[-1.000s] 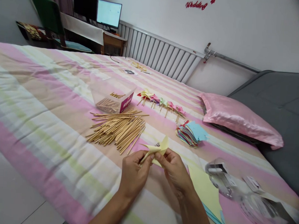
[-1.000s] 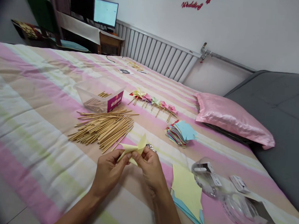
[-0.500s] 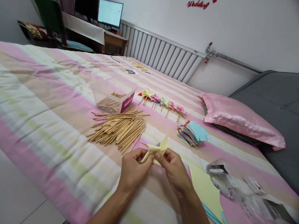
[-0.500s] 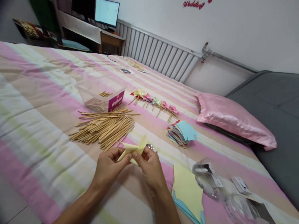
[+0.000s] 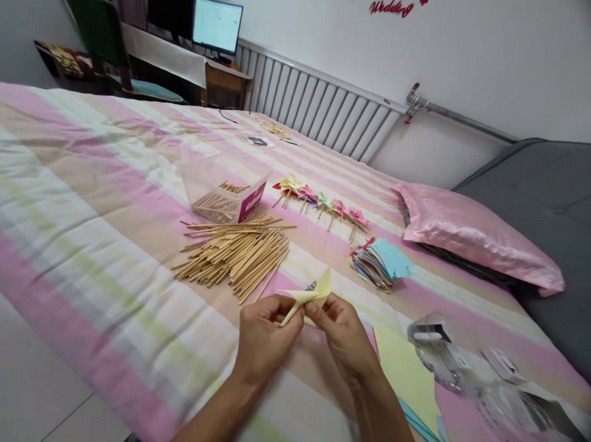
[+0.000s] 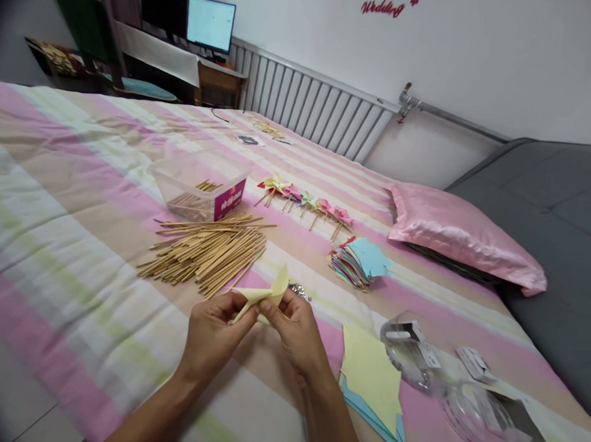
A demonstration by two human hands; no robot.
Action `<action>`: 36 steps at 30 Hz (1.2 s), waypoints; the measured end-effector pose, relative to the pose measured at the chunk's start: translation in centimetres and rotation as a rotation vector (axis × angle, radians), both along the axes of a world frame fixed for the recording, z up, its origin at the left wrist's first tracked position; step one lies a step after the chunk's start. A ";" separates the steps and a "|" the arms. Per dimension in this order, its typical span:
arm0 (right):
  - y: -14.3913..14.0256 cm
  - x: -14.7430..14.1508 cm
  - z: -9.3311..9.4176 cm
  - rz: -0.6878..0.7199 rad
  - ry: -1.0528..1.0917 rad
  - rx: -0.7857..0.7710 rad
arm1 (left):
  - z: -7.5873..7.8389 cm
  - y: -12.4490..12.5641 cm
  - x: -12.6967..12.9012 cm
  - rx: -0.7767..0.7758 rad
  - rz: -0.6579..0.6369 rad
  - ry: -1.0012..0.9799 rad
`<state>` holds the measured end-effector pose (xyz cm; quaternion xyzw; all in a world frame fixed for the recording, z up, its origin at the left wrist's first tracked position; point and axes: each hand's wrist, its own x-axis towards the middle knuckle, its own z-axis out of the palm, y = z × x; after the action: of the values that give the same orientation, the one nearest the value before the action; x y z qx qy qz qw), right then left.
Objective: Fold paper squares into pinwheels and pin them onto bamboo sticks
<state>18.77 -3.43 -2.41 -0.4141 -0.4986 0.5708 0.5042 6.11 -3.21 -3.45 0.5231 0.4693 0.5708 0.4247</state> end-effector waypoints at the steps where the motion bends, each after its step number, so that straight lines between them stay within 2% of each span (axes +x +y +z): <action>1: 0.0 0.0 0.0 -0.001 0.000 -0.006 | -0.1 0.0 0.0 0.005 -0.005 0.000; 6: 0.0 0.2 0.4 -0.010 0.012 -0.028 | -0.4 -0.1 0.1 0.025 -0.063 0.001; 10: 0.0 0.3 0.7 -0.012 0.024 -0.054 | -0.2 0.0 0.1 -0.026 -0.136 -0.042; 16: 0.0 0.0 0.3 -0.055 0.000 -0.061 | 0.5 0.5 0.1 -0.237 -0.189 -0.185; 20: 0.0 0.4 0.5 0.030 0.005 -0.070 | 0.9 0.9 -0.3 -0.344 -0.192 -0.256; 23: 0.0 0.8 0.9 0.076 0.033 -0.057 | 0.9 1.0 -0.6 -0.324 -0.210 -0.274; 30: -0.1 0.4 0.4 -0.140 -0.125 -0.064 | 0.2 0.8 -0.3 -0.150 -0.224 -0.097; 33: 0.0 0.5 0.2 -0.173 -0.215 -0.048 | -0.1 0.9 -0.2 -0.125 -0.194 -0.073; 36: 0.0 0.6 0.3 -0.175 -0.227 -0.025 | -0.1 0.9 -0.2 -0.121 -0.196 -0.135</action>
<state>19.38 -3.45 -2.14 -0.5243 -0.5070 0.4803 0.4872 5.90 -2.26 -3.57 0.5003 0.4199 0.5311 0.5397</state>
